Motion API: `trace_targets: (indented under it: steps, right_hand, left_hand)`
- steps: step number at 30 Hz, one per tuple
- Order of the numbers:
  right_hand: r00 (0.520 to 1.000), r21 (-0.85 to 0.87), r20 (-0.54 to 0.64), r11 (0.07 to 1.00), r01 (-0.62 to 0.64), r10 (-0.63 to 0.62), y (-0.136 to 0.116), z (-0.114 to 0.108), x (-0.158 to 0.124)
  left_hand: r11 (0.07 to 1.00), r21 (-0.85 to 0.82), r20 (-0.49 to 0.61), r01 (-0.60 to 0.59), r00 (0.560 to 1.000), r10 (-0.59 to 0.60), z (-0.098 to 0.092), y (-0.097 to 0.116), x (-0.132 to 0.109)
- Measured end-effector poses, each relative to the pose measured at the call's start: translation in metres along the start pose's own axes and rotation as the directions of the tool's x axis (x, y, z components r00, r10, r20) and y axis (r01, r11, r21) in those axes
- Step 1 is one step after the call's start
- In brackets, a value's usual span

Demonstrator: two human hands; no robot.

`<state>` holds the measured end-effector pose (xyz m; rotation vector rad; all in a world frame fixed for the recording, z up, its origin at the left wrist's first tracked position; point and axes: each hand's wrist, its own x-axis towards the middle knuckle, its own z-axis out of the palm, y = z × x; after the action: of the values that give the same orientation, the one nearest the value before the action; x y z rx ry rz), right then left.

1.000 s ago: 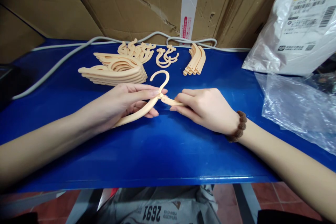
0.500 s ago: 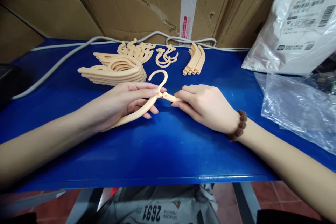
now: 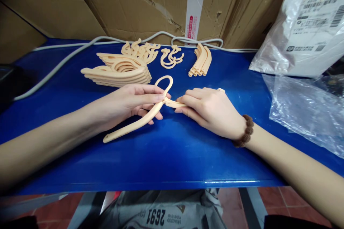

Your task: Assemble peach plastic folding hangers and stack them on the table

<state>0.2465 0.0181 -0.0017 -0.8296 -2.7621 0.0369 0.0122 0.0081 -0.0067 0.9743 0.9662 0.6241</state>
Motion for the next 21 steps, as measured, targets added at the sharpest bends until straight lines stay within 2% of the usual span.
trace_targets:
  steps: [5, 13, 21]
  right_hand:
    - [1.000, -0.024, 0.009, 1.000, 0.016, -0.015, -0.0004, 0.0005, -0.0002]
    - [0.998, -0.044, -0.013, 0.998, 0.053, -0.054, 0.0004, 0.0015, -0.0010]
    - [0.999, -0.043, 0.002, 0.998, 0.039, -0.039, 0.0000, 0.0015, -0.0003]
  left_hand:
    - [0.998, 0.059, -0.003, -0.032, 0.999, 0.032, -0.0007, -0.0007, 0.0003]
    - [0.996, 0.065, 0.026, -0.056, 0.998, 0.055, -0.0024, -0.0017, 0.0004]
    - [0.991, 0.117, -0.026, -0.062, 0.998, 0.065, 0.0016, 0.0011, 0.0000]
